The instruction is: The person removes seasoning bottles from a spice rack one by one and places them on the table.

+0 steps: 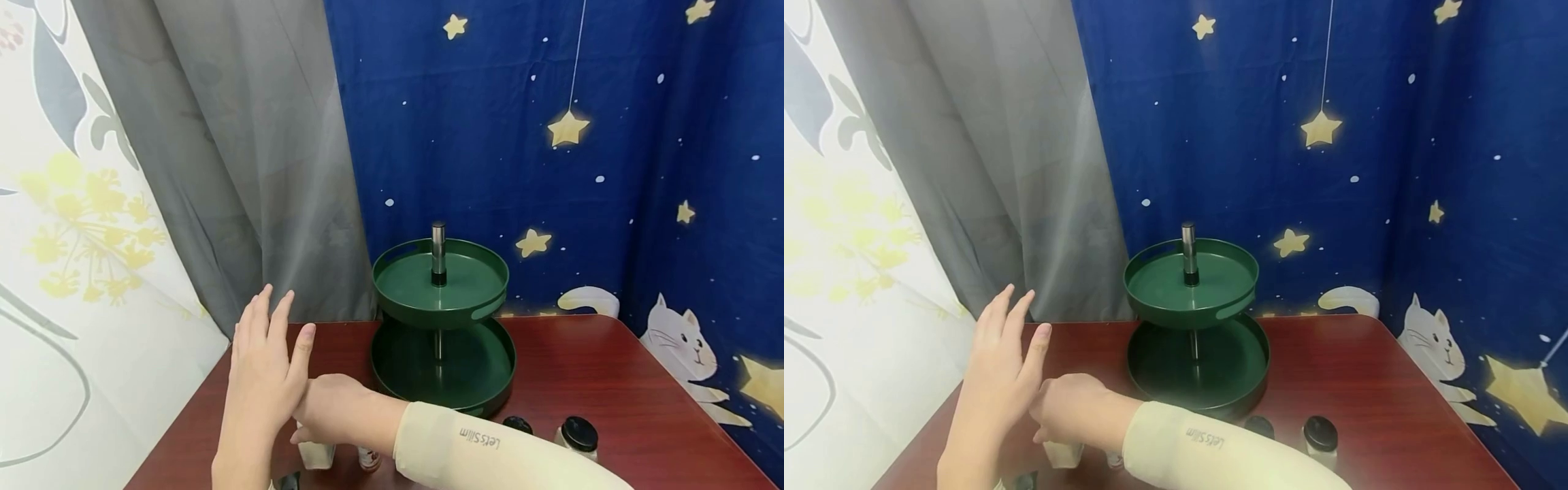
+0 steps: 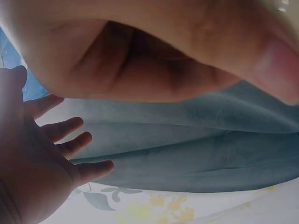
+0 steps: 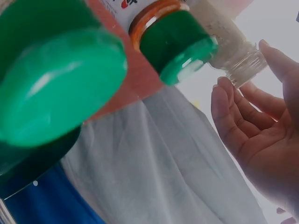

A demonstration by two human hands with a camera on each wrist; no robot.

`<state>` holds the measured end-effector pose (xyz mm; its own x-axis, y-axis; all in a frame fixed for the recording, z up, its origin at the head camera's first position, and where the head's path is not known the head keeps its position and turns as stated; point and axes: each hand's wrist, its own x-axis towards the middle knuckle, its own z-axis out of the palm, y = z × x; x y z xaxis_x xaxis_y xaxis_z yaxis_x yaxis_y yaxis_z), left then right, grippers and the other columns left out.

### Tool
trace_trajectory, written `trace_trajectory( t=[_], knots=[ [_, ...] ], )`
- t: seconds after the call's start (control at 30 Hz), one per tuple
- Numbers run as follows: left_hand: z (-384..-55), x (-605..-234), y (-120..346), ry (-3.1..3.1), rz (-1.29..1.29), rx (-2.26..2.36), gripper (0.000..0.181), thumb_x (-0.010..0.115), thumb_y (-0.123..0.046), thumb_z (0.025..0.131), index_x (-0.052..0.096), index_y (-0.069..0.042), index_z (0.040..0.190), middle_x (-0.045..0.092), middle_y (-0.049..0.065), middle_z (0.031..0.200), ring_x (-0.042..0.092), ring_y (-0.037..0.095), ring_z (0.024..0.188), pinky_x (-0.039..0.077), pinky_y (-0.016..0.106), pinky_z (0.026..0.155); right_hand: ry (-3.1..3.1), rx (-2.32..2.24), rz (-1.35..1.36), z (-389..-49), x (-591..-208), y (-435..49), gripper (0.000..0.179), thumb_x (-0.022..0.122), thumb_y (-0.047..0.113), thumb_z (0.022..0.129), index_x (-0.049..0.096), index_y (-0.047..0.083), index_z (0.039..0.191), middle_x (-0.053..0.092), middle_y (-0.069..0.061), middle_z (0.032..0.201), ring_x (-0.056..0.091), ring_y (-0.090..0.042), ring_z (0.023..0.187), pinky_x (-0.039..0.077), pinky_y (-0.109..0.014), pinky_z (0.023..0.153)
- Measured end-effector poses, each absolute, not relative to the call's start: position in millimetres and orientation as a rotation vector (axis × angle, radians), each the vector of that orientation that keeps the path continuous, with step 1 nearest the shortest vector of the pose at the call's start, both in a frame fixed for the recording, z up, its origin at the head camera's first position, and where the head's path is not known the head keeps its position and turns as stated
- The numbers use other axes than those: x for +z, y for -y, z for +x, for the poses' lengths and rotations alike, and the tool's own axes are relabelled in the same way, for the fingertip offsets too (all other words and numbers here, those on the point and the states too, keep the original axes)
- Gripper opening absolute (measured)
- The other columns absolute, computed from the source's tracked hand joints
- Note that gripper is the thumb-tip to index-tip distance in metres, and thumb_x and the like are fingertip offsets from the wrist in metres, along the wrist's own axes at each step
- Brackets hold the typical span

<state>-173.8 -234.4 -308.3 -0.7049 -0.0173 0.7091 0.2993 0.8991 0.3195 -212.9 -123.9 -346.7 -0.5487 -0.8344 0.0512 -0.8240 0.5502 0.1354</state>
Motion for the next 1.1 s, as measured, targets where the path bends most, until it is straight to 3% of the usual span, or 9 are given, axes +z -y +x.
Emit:
trace_trajectory(
  t=[0.07, 0.3, 0.47, 0.7, 0.9, 1.0, 1.1],
  knots=[
    [-174.1, -308.3, 234.4, 2.298, -0.205, -0.537, 0.060, 0.052, -0.042, 0.111, 0.045, -0.010, 0.161, 0.030, 0.021, 0.173, 0.028, 0.048, 0.158, 0.024, 0.079, 0.123, 2.672, -0.152, 1.425, -212.3, -350.2, 125.3, 0.042, 0.076, 0.054, 0.096, 0.068, 0.035, 0.132, 0.070, 0.022, 0.104, 0.068, 0.007, 0.084, 0.056, -0.014, 0.071],
    [-176.4, -309.0, 237.0, 2.291, -0.213, -0.548, 0.060, 0.053, -0.042, 0.111, 0.046, -0.009, 0.161, 0.030, 0.021, 0.173, 0.028, 0.048, 0.158, 0.022, 0.078, 0.124, 2.704, -0.197, 1.406, -212.7, -355.1, 127.3, 0.039, 0.076, 0.054, 0.096, 0.069, 0.033, 0.128, 0.066, 0.017, 0.079, 0.063, 0.003, 0.066, 0.054, -0.016, 0.061],
    [-177.7, -308.0, 236.6, 2.298, -0.222, -0.546, 0.060, 0.052, -0.043, 0.112, 0.047, -0.009, 0.160, 0.030, 0.021, 0.173, 0.028, 0.049, 0.157, 0.022, 0.078, 0.124, 2.720, -0.220, 1.398, -212.0, -361.0, 129.3, 0.040, 0.075, 0.055, 0.096, 0.067, 0.031, 0.128, 0.065, 0.016, 0.078, 0.062, 0.003, 0.066, 0.053, -0.016, 0.059],
    [-177.6, -307.6, 235.5, 2.321, -0.224, -0.552, 0.059, 0.052, -0.043, 0.112, 0.047, -0.009, 0.159, 0.030, 0.021, 0.173, 0.027, 0.048, 0.158, 0.024, 0.078, 0.123, 2.739, -0.281, 1.366, -207.5, -365.3, 134.0, 0.029, 0.072, 0.057, 0.098, 0.072, 0.035, 0.116, 0.064, 0.017, 0.082, 0.062, 0.002, 0.065, 0.055, -0.018, 0.059],
    [-177.6, -310.2, 236.5, 2.358, -0.215, -0.542, 0.060, 0.051, -0.045, 0.112, 0.047, -0.009, 0.160, 0.029, 0.020, 0.174, 0.025, 0.048, 0.159, 0.023, 0.079, 0.122, 2.833, -0.191, 1.308, -202.1, -362.0, 132.7, 0.031, 0.073, 0.063, 0.094, 0.075, 0.034, 0.103, 0.063, 0.013, 0.072, 0.062, -0.002, 0.063, 0.055, -0.023, 0.057],
    [-178.0, -311.5, 237.1, 2.369, -0.209, -0.540, 0.060, 0.050, -0.045, 0.112, 0.047, -0.009, 0.160, 0.028, 0.019, 0.174, 0.025, 0.048, 0.159, 0.023, 0.079, 0.122, 2.876, -0.104, 1.293, -199.2, -355.6, 128.1, 0.032, 0.075, 0.061, 0.094, 0.075, 0.032, 0.108, 0.067, 0.012, 0.074, 0.063, -0.002, 0.067, 0.055, -0.022, 0.058],
    [-179.2, -312.8, 237.4, 2.374, -0.211, -0.538, 0.060, 0.051, -0.046, 0.112, 0.047, -0.009, 0.159, 0.028, 0.019, 0.174, 0.025, 0.048, 0.159, 0.023, 0.079, 0.122, 2.892, -0.027, 1.289, -195.4, -347.2, 118.3, 0.036, 0.075, 0.057, 0.096, 0.076, 0.030, 0.119, 0.071, 0.012, 0.087, 0.063, -0.003, 0.076, 0.055, -0.021, 0.064]
  ],
)
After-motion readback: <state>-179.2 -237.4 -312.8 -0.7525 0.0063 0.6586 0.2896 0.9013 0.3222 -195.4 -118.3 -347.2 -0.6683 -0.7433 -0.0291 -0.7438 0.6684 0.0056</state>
